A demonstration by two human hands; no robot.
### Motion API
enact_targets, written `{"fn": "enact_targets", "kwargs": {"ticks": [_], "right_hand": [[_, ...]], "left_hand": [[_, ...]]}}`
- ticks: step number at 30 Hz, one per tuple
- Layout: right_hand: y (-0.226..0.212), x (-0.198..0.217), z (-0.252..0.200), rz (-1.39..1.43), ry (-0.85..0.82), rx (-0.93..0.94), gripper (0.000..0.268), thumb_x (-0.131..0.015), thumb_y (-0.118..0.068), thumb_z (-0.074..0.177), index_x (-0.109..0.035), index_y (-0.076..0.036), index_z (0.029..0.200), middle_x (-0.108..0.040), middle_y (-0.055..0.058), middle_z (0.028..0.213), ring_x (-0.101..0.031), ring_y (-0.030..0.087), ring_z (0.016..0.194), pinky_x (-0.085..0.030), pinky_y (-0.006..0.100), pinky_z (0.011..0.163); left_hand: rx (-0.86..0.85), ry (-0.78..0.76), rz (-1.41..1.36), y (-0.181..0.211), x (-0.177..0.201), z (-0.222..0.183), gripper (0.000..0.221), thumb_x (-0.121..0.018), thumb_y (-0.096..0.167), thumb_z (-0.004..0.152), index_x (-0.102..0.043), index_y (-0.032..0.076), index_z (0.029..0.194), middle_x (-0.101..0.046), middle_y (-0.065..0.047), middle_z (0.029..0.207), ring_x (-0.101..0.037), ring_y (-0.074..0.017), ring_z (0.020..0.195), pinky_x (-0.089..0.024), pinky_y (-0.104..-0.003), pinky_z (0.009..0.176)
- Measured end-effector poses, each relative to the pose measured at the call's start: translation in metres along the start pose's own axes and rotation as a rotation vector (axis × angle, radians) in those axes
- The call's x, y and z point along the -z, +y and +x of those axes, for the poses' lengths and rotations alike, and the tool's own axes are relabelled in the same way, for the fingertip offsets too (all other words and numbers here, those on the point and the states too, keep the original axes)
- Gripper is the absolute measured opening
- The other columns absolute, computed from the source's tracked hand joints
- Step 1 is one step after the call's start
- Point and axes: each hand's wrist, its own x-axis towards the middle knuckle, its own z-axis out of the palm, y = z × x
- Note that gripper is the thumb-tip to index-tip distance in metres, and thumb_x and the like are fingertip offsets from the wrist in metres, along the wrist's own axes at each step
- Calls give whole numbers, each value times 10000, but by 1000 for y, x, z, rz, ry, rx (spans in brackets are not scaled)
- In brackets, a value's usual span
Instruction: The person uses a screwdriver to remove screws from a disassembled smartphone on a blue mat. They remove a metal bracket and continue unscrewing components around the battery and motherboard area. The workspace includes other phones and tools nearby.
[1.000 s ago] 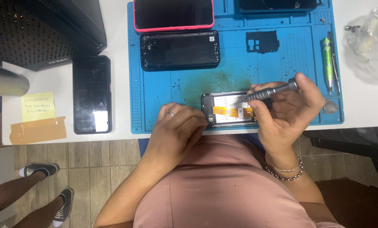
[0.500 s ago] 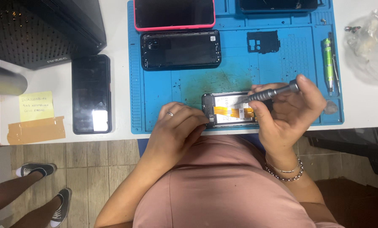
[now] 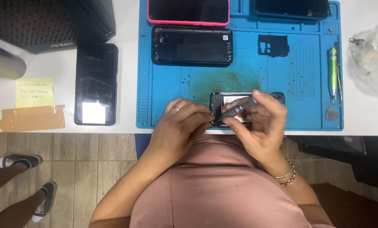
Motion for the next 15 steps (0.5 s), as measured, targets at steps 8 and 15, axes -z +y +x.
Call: {"fn": "enact_targets", "kwargs": {"ticks": [8,15], "right_hand": [[1,-2,-4,-31,-7,-51,738,-786,94,897,-316,-90,1436,-627,257,1137,-763,330,972,-635,343,821],[10,0,4,2,-51,110,752,-745,140,848,-284,97,1440,-679,335,1018,-727,423,933,-603,478,788]], "left_hand": [[-11,-2,3,-4,-2,-3,90,-652,136,1026,-690,94,1096,-677,-36,1119,-624,-285,987,-439,-460,937],[12,55,4,-1,0,1,37,-722,79,944,-731,114,937,-706,5,990,-686,-244,971,-501,-421,979]]}}
